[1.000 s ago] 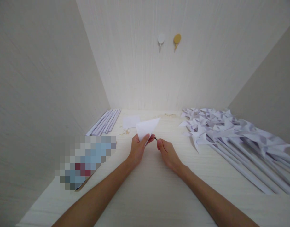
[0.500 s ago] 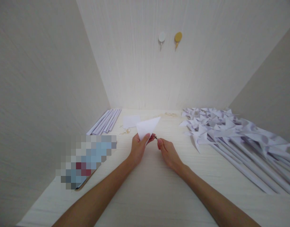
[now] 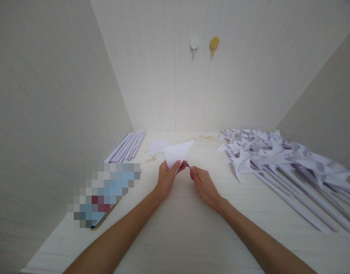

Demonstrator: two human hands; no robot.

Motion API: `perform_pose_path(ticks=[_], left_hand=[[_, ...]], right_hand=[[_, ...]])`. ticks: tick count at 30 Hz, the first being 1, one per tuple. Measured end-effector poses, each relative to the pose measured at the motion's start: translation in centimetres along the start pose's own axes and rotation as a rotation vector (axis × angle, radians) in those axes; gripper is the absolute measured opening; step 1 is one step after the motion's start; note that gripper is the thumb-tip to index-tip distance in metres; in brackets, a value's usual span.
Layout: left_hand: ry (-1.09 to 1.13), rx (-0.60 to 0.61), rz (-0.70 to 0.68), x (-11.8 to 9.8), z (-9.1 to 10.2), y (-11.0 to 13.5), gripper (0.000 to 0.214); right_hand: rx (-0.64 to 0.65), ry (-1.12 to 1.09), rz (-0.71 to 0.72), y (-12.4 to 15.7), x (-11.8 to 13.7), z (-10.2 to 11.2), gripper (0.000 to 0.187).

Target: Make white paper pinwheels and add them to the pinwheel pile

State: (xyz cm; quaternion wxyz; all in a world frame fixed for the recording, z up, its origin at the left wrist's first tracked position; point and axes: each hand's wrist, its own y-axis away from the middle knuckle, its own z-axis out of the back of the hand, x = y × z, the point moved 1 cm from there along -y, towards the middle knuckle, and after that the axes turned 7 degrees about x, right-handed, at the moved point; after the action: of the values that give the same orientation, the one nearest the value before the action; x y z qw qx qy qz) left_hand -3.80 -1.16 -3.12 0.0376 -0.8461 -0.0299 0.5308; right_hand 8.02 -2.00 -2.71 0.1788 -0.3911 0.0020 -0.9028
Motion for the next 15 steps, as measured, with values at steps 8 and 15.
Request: perform_pose_path(ticks=[8,15], left_hand=[[-0.003,0.019,0.053,-0.4,0.4,-0.3,0.018],[-0.021,0.152,0.158,-1.0,1.3,-0.8,0.02]], right_hand=[[0.073,-0.066,0.038,-0.3,-0.6,0.5,0.041],[0.167,-0.144,0.071,-0.7,-1.6,1.2,0.041]])
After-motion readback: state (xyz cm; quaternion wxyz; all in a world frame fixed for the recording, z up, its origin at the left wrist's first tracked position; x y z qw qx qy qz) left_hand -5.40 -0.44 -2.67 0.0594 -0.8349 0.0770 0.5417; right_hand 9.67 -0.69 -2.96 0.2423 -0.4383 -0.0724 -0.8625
